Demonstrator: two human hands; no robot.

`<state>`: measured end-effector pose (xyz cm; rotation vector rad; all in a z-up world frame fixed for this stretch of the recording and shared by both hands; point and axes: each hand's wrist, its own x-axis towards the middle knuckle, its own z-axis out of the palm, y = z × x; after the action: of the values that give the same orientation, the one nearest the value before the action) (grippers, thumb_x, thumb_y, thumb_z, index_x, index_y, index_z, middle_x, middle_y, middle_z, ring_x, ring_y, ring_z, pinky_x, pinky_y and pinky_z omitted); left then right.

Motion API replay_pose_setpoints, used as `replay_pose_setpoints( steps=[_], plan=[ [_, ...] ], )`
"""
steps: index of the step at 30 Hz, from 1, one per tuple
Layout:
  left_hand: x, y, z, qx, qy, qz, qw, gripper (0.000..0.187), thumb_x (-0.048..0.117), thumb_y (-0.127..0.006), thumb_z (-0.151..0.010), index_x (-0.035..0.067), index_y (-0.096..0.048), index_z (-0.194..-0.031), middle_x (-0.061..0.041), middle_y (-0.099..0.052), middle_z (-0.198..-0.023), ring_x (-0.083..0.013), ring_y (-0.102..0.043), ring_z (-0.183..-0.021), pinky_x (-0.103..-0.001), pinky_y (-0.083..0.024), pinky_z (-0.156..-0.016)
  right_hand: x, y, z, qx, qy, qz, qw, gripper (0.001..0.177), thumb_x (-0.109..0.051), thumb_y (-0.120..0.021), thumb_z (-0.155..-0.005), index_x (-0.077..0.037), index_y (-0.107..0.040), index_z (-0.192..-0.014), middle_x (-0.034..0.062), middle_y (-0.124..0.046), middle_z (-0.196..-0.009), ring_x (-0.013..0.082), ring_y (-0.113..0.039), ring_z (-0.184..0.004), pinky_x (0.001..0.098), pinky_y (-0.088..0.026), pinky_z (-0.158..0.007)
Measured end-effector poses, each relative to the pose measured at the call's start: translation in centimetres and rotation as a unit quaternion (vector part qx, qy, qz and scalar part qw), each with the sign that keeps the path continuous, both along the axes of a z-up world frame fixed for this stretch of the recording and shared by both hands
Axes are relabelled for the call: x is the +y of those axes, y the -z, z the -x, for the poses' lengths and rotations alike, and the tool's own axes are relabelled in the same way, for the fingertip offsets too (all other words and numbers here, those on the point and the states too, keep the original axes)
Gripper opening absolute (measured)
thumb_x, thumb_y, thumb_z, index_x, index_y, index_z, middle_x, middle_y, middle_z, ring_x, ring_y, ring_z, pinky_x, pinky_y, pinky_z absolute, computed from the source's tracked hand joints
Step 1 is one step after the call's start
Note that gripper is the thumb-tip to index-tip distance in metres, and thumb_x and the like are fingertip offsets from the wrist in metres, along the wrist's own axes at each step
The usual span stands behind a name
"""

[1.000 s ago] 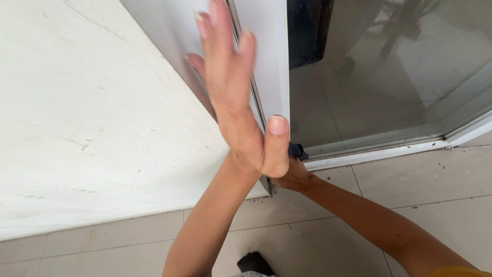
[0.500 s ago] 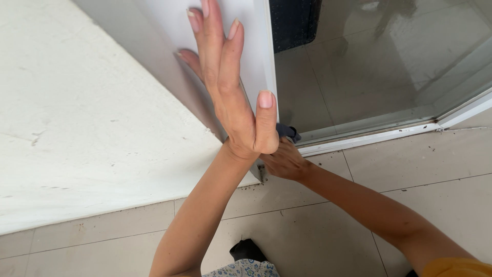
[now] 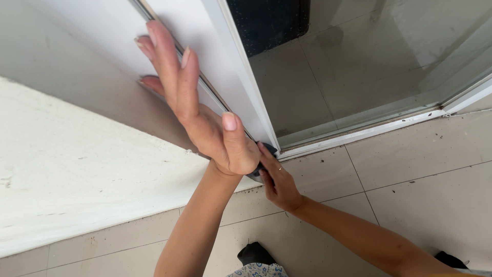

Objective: The person wipes a glass sliding door with a grey cloth, using their right hand to clean the surface and their left hand to stabilize the frame. They clean the glass pane and the lower track area.

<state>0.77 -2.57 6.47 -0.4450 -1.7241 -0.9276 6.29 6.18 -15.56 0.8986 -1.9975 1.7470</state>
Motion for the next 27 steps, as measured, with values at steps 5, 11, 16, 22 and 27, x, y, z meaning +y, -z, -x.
replay_pose_setpoints(
  steps=[5,11,16,22,27],
  plan=[
    [0.2,0.5,0.4,0.014,-0.008,-0.009,1.000,0.056,0.040,-0.041,-0.102,0.012,-0.045,-0.150,-0.019,-0.031,-0.165,-0.0327,-0.018,-0.155,-0.049,-0.005,-0.132,0.3,-3.4,-1.5,-0.274,-0.060,0.241,0.929,0.034,0.004,-0.046,-0.105,0.004,-0.055,-0.138,0.0157,-0.051,-0.155,0.0231,-0.051,-0.143,0.0333,-0.044,-0.119],
    [0.5,0.1,-0.7,0.009,0.012,-0.022,1.000,0.056,0.040,-0.040,-0.104,0.012,-0.047,-0.152,-0.017,-0.032,-0.166,-0.0312,-0.019,-0.155,-0.048,-0.004,-0.133,1.5,-7.5,-1.9,-0.482,-0.136,0.396,0.769,0.035,-0.010,-0.045,-0.106,0.000,-0.056,-0.137,0.0121,-0.062,-0.135,0.0156,-0.062,-0.117,0.0298,-0.053,-0.097],
    [0.4,-0.4,-1.5,0.007,0.010,-0.008,1.000,0.054,0.037,-0.040,-0.102,0.008,-0.047,-0.148,-0.019,-0.033,-0.164,-0.0340,-0.021,-0.154,-0.051,-0.008,-0.132,1.5,-9.1,-2.2,-0.433,-0.111,0.284,0.848,0.050,-0.009,-0.066,-0.091,-0.004,-0.051,-0.139,0.0090,-0.059,-0.134,0.0153,-0.061,-0.118,0.0292,-0.055,-0.097],
    [0.3,-1.3,-1.9,0.035,0.030,0.006,0.999,0.051,0.033,-0.040,-0.101,0.009,-0.048,-0.146,-0.018,-0.035,-0.163,-0.0333,-0.026,-0.153,-0.051,-0.011,-0.132,2.1,-10.2,-0.7,-0.068,0.100,0.067,0.990,0.050,0.000,-0.080,-0.091,-0.005,-0.062,-0.137,0.0107,-0.061,-0.126,0.0182,-0.067,-0.110,0.0292,-0.058,-0.092],
    [0.4,-1.6,-2.6,0.020,0.032,0.022,0.999,0.050,0.033,-0.038,-0.103,0.008,-0.046,-0.146,-0.021,-0.034,-0.162,-0.0353,-0.025,-0.152,-0.054,-0.012,-0.132,1.3,-12.5,1.6,-0.017,0.125,0.141,0.982,0.037,0.003,-0.077,-0.086,-0.002,-0.056,-0.115,0.0119,-0.064,-0.115,0.0191,-0.071,-0.098,0.0311,-0.060,-0.082]
  ],
)
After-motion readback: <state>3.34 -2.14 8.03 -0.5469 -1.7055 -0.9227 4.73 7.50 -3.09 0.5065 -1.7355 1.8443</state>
